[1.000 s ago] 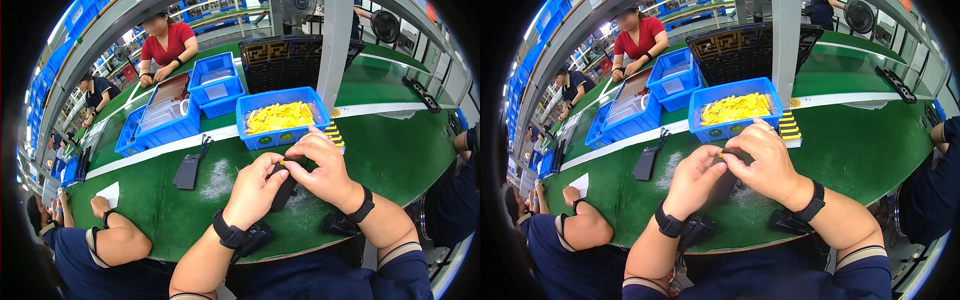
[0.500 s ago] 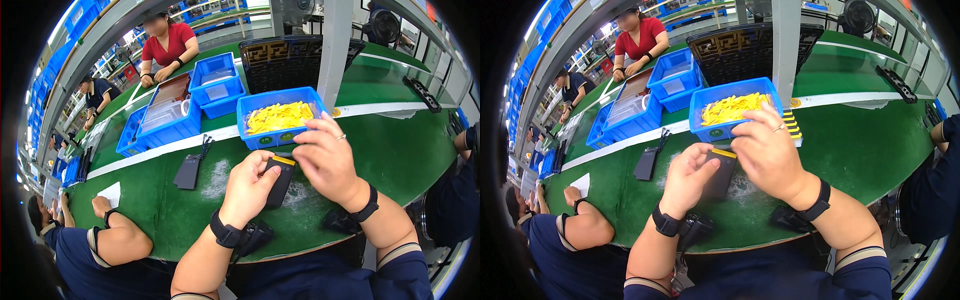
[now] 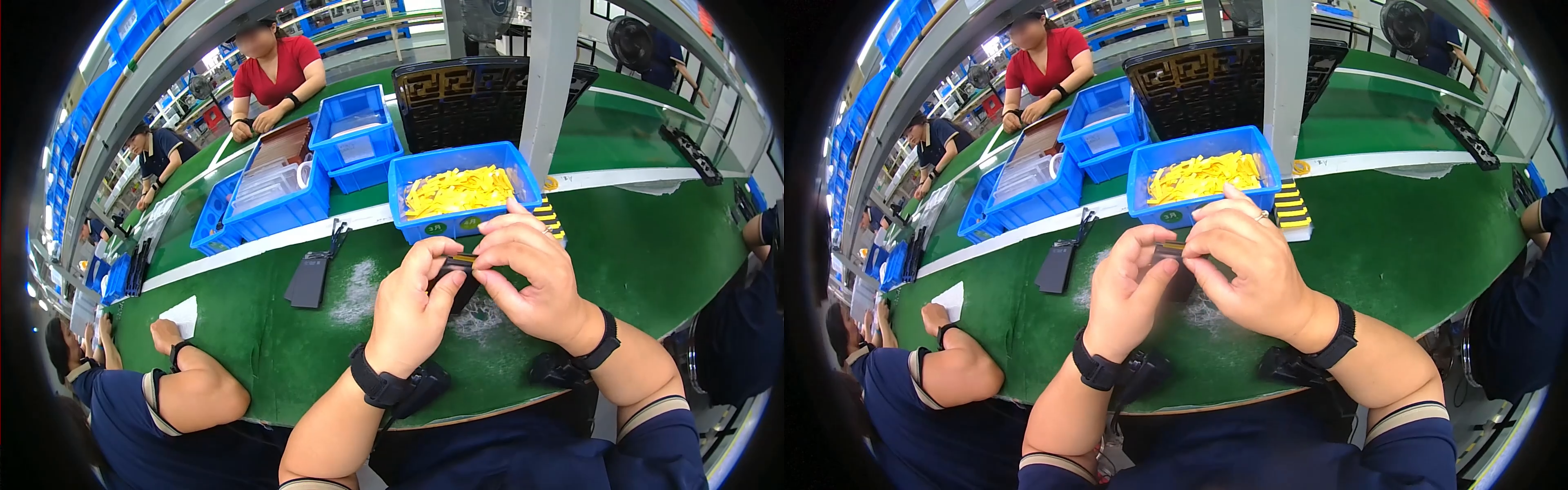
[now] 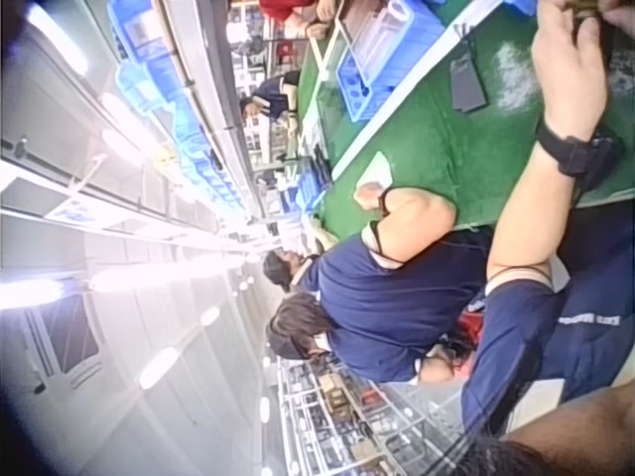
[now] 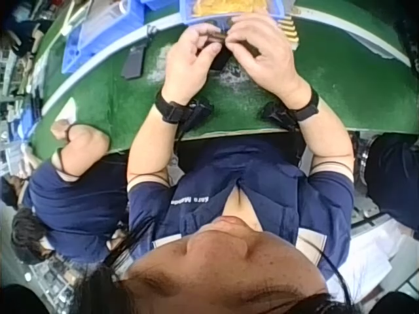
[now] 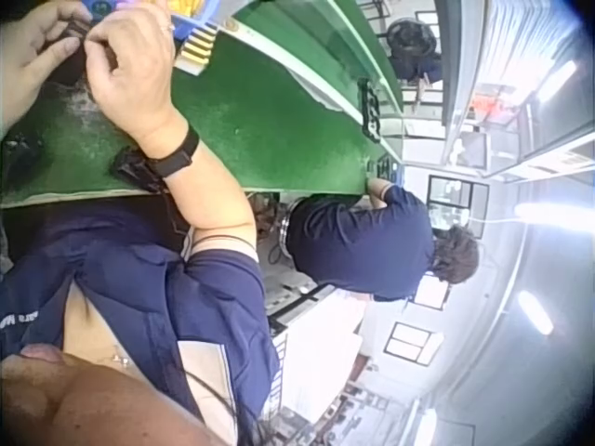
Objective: Assembling small electronic components by applying yellow tape and organizing parts into bins on an assembly line.
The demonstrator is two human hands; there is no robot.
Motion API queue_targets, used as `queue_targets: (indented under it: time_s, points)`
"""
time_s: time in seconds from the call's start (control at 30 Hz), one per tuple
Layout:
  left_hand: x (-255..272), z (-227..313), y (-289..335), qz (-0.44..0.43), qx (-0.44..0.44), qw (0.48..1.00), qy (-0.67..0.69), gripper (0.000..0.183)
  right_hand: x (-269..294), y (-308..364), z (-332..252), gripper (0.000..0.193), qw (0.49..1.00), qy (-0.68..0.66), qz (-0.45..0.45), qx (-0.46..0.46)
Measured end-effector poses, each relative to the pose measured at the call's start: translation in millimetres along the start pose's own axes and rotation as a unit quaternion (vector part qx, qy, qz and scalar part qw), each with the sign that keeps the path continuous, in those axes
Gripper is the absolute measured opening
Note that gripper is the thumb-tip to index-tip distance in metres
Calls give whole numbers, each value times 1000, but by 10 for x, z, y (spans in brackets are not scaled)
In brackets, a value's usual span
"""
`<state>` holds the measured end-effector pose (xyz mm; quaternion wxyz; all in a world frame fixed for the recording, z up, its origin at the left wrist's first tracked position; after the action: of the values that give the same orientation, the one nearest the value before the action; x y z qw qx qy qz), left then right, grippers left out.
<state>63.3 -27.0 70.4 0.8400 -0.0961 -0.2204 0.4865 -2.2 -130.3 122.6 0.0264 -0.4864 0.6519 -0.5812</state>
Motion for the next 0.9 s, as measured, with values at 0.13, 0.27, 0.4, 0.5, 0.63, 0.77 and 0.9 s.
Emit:
queue_targets:
  time_s: [0.13, 0.27, 0.4, 0.5, 0.63, 0.77, 0.9]
  points:
    - [-32, -18, -2, 8, 14, 996, 83, 24, 31, -27, -61, 17, 1000, -2, 9, 12]
    - [-12, -185, 31, 19, 53, 991, 123, 25, 110, 26, -146, 22, 993, 73, 71, 60]
    - [-60, -225, 36, 28, 73, 983, 167, 24, 69, 44, -162, 26, 990, 88, 65, 89]
    - [-78, -196, 40, 30, 74, 980, 184, 25, 59, 52, -158, 29, 990, 90, 66, 88]
    - [-87, -160, 52, 36, 74, 978, 190, 24, 48, 52, -162, 28, 990, 95, 63, 85]
    - [-79, -174, 63, 44, 62, 986, 146, 24, 19, 62, -29, 19, 996, 64, 58, 26]
    - [-53, -22, 62, 26, 78, 997, -5, 24, -4, 67, 93, 16, 998, 7, 45, -49]
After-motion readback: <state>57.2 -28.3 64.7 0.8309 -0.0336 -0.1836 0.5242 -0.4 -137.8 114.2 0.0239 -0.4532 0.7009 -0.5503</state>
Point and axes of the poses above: each hand's wrist, its own y-axis away from the middle knuckle, its own x-axis out of the back of the hand, z = x × y, the point moved 10 cm from there along -y, towards the middle knuckle, and after that the axes turned 2 degrees about -z, right-handed, at the moved point
